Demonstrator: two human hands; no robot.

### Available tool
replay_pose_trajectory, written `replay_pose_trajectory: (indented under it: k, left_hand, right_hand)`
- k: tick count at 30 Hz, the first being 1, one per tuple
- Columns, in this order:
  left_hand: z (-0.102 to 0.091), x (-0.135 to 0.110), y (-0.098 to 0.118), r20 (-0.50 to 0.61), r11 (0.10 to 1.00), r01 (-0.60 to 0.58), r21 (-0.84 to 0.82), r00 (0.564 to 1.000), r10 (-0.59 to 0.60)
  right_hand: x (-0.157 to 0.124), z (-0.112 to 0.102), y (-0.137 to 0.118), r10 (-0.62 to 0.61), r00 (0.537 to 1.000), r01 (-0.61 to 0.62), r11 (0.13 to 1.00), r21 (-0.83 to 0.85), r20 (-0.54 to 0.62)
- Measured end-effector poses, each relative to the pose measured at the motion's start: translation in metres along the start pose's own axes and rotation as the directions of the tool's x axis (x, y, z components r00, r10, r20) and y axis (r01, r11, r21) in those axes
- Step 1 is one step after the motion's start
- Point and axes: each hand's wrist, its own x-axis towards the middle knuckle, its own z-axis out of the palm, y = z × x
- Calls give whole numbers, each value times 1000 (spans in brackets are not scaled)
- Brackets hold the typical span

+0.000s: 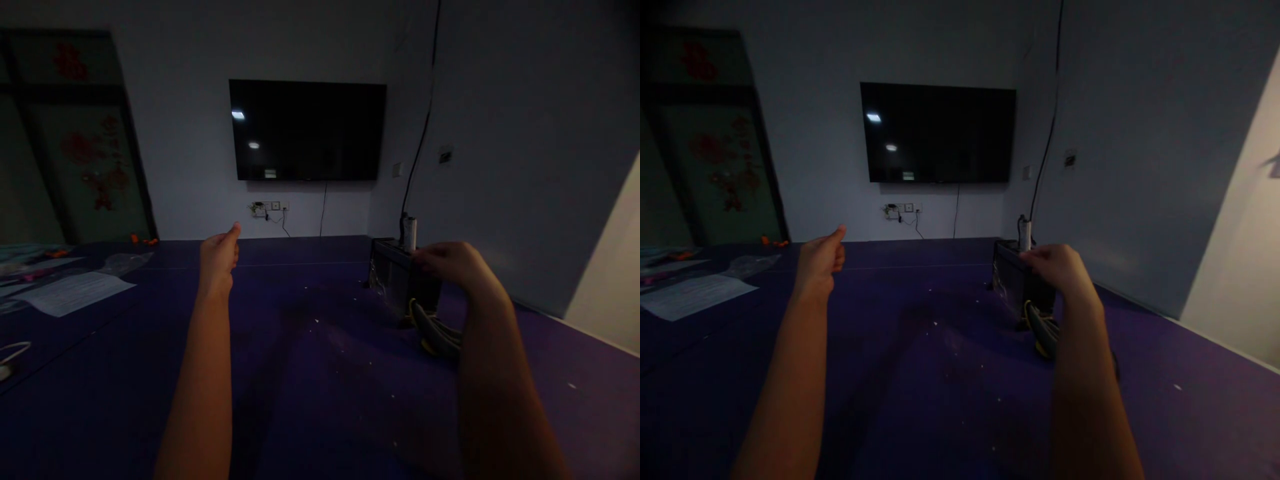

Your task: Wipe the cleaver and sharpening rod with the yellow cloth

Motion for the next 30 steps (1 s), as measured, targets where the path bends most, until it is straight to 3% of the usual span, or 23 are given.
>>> replay_pose_trajectory:
  k: [3,4,7,9,11,13,14,16,18,20,26,30]
  left_hand:
    - [11,-7,4,92,998,44,-55,995,-39]
    - [17,-11,6,163,996,60,-73,985,-48]
    - [36,-32,8,445,989,60,-136,895,7]
    - [49,-51,6,671,986,71,-149,740,49]
    - [60,-70,2,866,993,74,-93,498,44]
    - [69,-85,-4,958,997,72,-11,288,-10]
    - [72,-90,-6,973,997,78,28,228,-45]
    - [75,-95,-9,985,992,117,46,161,-65]
    - [77,-96,-10,990,987,159,20,133,-41]
    - [78,-96,-9,991,983,185,-8,132,-17]
    - [80,-101,-8,960,989,149,24,273,-64]
    - [80,-102,-7,975,983,183,2,217,-42]
  right_hand:
    - [-4,13,-32,-70,996,63,991,119,54]
    - [-6,19,-44,-103,992,82,964,251,71]
    - [-19,38,-82,-144,984,61,832,551,108]
    - [-34,49,-108,-251,955,56,674,736,157]
    - [-50,57,-131,-428,877,-1,452,892,217]
    - [-66,61,-148,-566,783,-102,294,950,259]
    - [-72,62,-153,-598,749,-139,279,950,285]
    - [-80,62,-158,-591,744,-183,268,946,311]
    - [-82,61,-159,-574,760,-183,260,948,304]
    - [-81,61,-158,-567,777,-161,240,957,273]
    - [-81,62,-158,-492,836,-129,253,959,242]
    - [-83,62,-159,-503,837,-110,232,966,216]
